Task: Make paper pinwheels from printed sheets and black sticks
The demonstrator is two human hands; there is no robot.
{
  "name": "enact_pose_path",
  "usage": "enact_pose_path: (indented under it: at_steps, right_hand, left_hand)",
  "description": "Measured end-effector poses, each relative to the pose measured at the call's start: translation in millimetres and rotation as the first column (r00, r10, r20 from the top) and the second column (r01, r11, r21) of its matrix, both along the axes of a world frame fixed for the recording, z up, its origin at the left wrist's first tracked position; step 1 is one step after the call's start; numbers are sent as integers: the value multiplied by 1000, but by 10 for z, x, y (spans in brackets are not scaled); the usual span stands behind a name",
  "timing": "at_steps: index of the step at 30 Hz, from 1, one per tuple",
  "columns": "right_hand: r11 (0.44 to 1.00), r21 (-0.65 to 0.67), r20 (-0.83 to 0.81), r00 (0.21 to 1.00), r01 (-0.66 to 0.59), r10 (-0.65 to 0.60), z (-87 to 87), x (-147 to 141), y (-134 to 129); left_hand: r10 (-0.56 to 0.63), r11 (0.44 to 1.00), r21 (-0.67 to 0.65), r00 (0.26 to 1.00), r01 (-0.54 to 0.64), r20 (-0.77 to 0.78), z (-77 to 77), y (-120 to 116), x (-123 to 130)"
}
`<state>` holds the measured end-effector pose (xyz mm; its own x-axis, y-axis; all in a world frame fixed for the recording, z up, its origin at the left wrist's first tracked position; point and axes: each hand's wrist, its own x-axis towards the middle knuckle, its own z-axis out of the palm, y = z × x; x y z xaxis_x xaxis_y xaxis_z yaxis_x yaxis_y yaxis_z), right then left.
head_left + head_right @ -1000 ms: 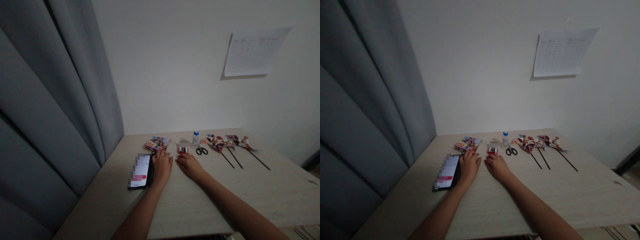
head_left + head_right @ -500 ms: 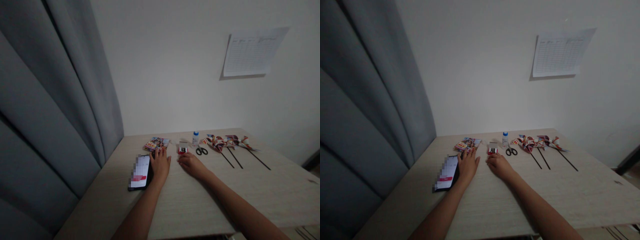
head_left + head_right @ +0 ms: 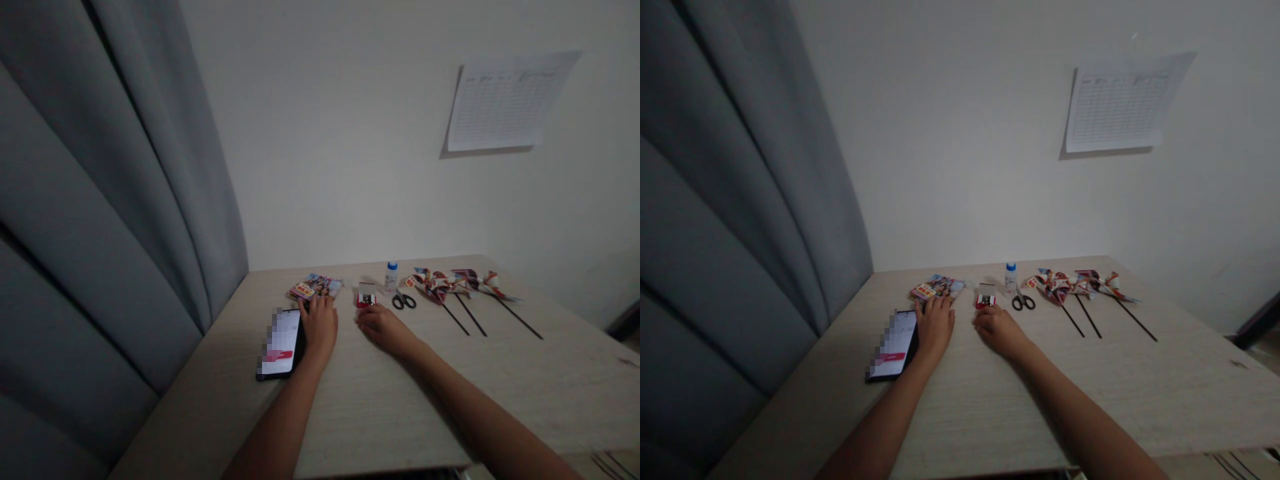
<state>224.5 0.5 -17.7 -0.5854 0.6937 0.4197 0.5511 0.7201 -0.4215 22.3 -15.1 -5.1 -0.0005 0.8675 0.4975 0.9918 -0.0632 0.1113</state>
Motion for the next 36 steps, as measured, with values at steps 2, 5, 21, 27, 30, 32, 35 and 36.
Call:
enact_pose_path:
  at_steps: [2, 5, 21, 27, 30, 32, 35, 36]
  right_hand:
    - [1000, 0, -5, 1000, -4, 4, -4, 6, 9]
    - [1000, 0, -19, 1000, -10, 10, -9, 8, 19]
    - [1000, -30, -20, 1000, -6, 5, 10, 12, 7]
    - [1000, -18, -31, 999, -6, 6, -10, 6, 20]
    - [1000, -20, -31, 999, -13, 12, -13, 8, 27]
    - [1000, -20, -37, 999, -14, 14, -5, 8, 21]
    - [1000, -23, -27, 1000, 0, -1, 35, 9, -7]
    - [1000, -22, -10, 1000, 20, -20, 54, 11, -20]
  left_hand:
    - [24, 1000, 9, 1000, -24, -18, -26, 56, -27]
    - [46, 999, -28, 998, -47, -32, -59, 127, -59]
    - [56, 998, -33, 998, -56, -9, -32, 120, -26]
    - [103, 995, 7, 995, -103, 10, -40, 140, 8]
    - [102, 994, 20, 993, -103, 53, -41, 157, 9]
    - [110, 993, 30, 990, -113, 84, -44, 167, 4]
    - [113, 992, 33, 987, -118, 118, -47, 167, -6]
    - [110, 993, 31, 986, -115, 126, -47, 164, -9]
